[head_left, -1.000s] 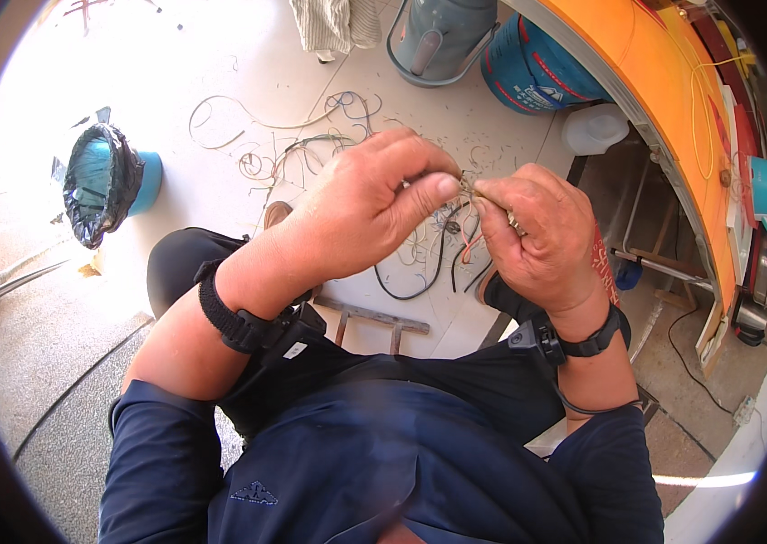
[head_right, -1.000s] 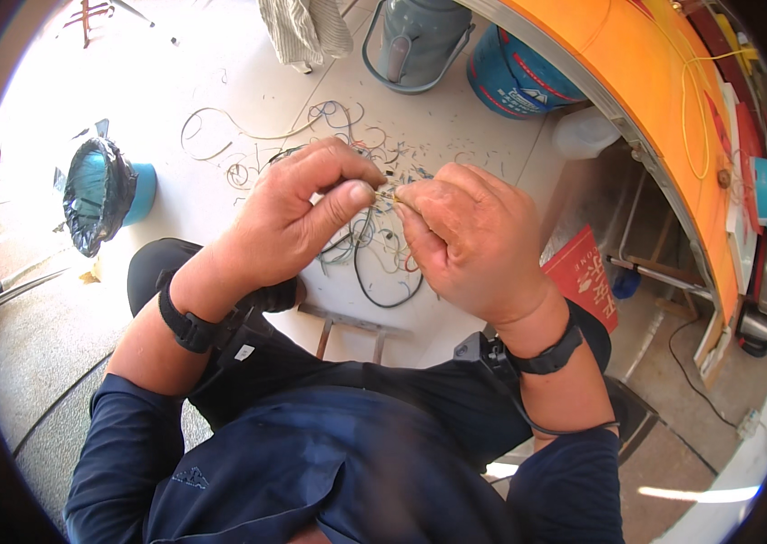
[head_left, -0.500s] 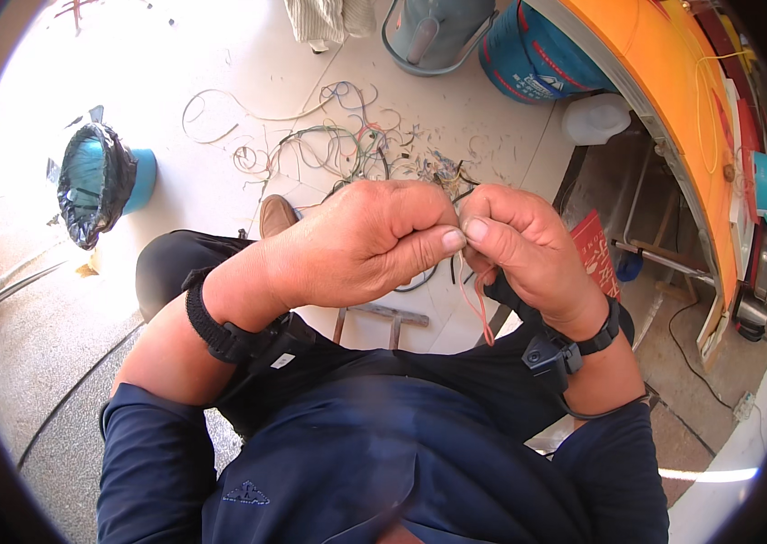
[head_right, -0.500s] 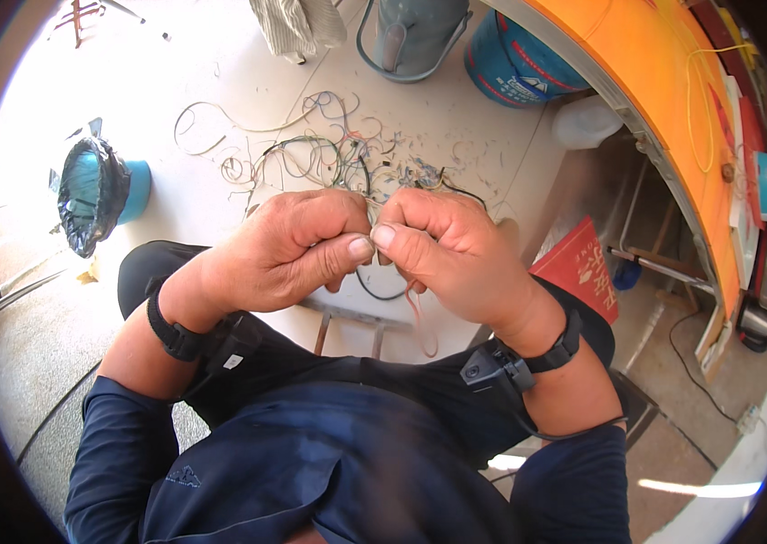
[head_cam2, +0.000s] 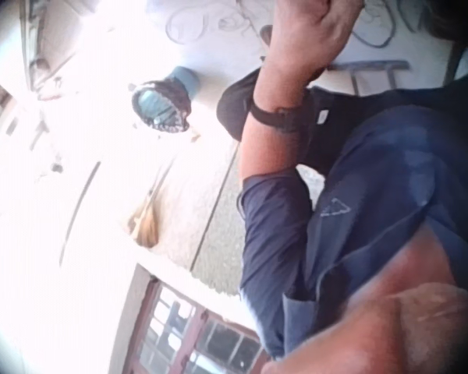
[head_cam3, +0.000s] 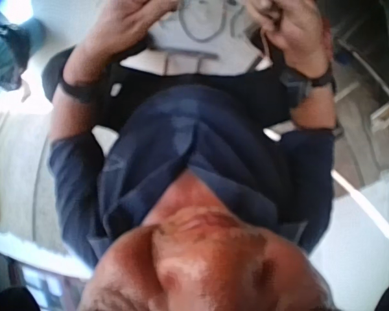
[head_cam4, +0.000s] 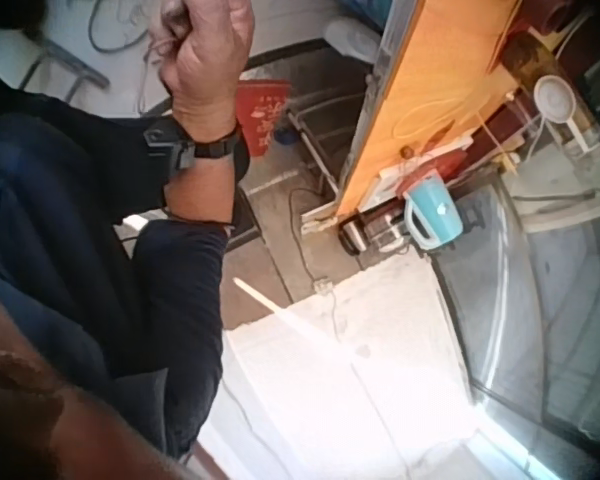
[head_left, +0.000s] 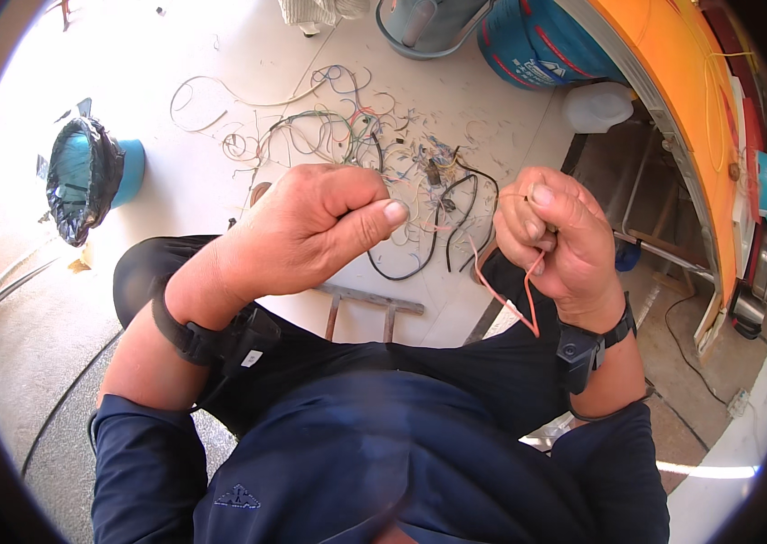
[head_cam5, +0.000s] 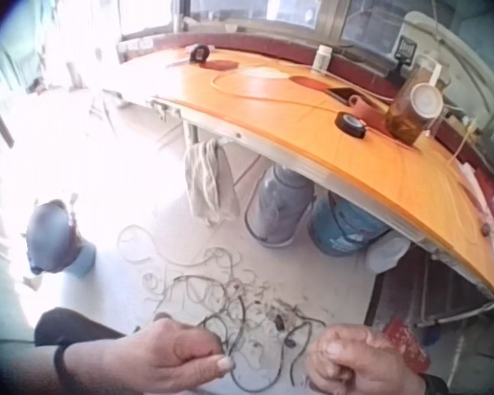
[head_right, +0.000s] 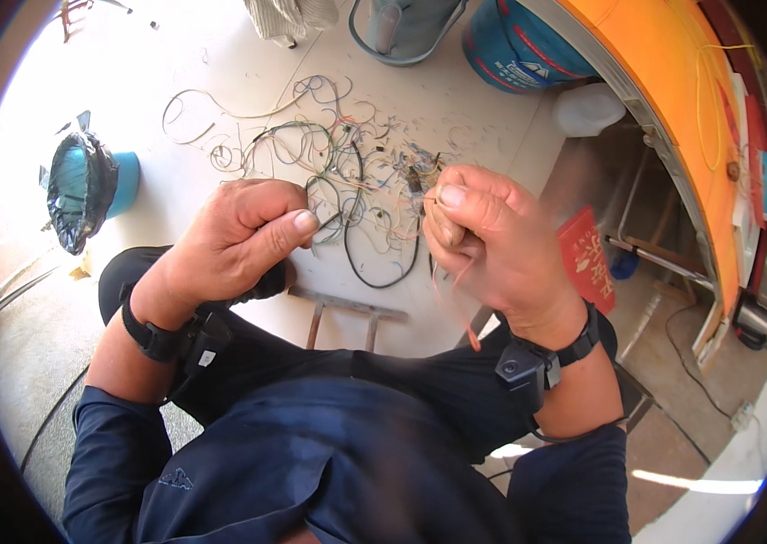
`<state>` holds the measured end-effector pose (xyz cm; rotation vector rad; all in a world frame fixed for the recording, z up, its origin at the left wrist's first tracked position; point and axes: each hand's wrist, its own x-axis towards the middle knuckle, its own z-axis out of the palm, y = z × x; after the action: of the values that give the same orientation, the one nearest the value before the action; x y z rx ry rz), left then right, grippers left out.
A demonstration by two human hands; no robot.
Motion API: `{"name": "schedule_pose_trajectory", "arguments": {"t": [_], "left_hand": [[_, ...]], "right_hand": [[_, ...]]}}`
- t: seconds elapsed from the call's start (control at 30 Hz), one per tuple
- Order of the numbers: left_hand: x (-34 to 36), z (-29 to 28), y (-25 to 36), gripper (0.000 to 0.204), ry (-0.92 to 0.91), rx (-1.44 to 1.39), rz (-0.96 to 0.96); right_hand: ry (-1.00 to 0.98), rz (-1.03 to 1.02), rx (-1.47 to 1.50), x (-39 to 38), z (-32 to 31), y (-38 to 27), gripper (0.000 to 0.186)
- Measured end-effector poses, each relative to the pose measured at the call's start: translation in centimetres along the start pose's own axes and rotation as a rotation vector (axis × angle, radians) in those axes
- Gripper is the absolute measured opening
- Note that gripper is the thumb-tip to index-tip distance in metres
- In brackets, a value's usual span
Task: The person uses pliers to cut wires connected to an electronic component, then manipulates the wires and a connector by hand.
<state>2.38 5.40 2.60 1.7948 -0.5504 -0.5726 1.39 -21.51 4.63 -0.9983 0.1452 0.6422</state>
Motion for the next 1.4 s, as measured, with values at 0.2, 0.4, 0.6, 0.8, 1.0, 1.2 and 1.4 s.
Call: {"name": "schedule_pose_trajectory", "arguments": {"t": [0.2,0.4,0.6,0.8,1.0,1.2,1.4], "left_hand": [[0.9,1.1,-0.7,0.018,-0.025,0.269,0.193],[1.1,1.3,0.3,0.021,0.107,0.009,0.149],[1.4,2.3,1.7,0.016,0.143,-0.412,-0.062],[1.6,2.0,1.5,0.008,0.099,-0.229,0.027],[1.6,1.9,1.4,0.008,0.094,-0.379,-0.039],[1.6,1.7,1.4,0.007,0.105,-0.361,-0.103],[2.0,2.2,0.9,0.009,0.21,-0.448,-0.07]], "right_hand": [[-0.028,0.066,0.047,0.3,-0.2,0.1,0.025],[-0.105,0.061,0.002,0.5,0.1,0.7,0.021],[-0.078,0.059,-0.192,0.7,0.6,1.1,0.023],[-0.059,0.069,-0.298,0.7,0.7,1.0,0.021],[-0.038,0.047,-0.309,0.6,0.7,1.1,0.017],[0.036,0.033,-0.399,0.5,1.1,0.7,0.014],[-0.01,-0.143,-0.594,0.9,0.2,1.3,0.017]]}}
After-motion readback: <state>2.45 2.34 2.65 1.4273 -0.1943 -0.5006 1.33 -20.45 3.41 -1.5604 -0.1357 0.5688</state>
